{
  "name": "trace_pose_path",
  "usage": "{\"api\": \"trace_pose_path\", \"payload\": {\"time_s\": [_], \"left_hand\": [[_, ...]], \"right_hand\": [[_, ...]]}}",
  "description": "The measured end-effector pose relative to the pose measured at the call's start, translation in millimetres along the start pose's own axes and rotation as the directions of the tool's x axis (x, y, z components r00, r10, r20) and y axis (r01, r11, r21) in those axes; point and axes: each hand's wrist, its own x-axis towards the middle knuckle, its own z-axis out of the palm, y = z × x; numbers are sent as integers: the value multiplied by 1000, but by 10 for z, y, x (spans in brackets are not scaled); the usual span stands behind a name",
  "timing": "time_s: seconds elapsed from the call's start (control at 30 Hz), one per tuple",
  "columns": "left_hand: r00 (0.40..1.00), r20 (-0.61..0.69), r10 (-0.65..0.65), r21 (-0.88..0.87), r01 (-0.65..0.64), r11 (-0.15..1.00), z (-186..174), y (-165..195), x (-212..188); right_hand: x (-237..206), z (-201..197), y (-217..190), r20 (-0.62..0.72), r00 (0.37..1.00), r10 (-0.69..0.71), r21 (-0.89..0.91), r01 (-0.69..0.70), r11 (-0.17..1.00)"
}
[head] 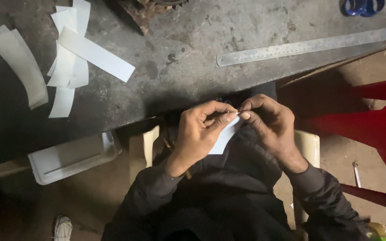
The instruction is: The person cuts a white sheet into narrow strips using scissors, then folds each strip and inserts it into the slots of a large rusty gear-like component on the table. The process is repeated for several strips.
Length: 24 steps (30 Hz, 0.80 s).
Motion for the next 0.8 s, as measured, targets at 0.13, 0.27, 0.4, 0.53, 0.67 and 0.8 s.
{"api": "trace_pose_path", "payload": {"time_s": [0.13,0.27,0.4,0.53,0.67,0.8], "left_hand": [[998,51,-25,-1,26,1000,-40,-97,30],[997,39,-68,-65,71,995,-51,-115,50],[967,-253,4,60,11,998,-91,-56,53],[953,-299,-58,-307,-39,951,-101,-20,57],[997,-52,-55,-139,48,989,-23,28,42],[988,-11,153,-56,-153,987,54,120,47]], "right_hand": [[-58,9,47,-29,996,82,69,-80,994],[1,-22,50,-6,979,204,174,-200,964],[-145,174,-36,44,998,33,7,-33,999],[-327,261,-87,-110,960,259,-55,-266,962],[-92,-407,-166,-467,874,135,295,11,955],[188,-713,-302,-591,805,-57,69,121,990]]}}
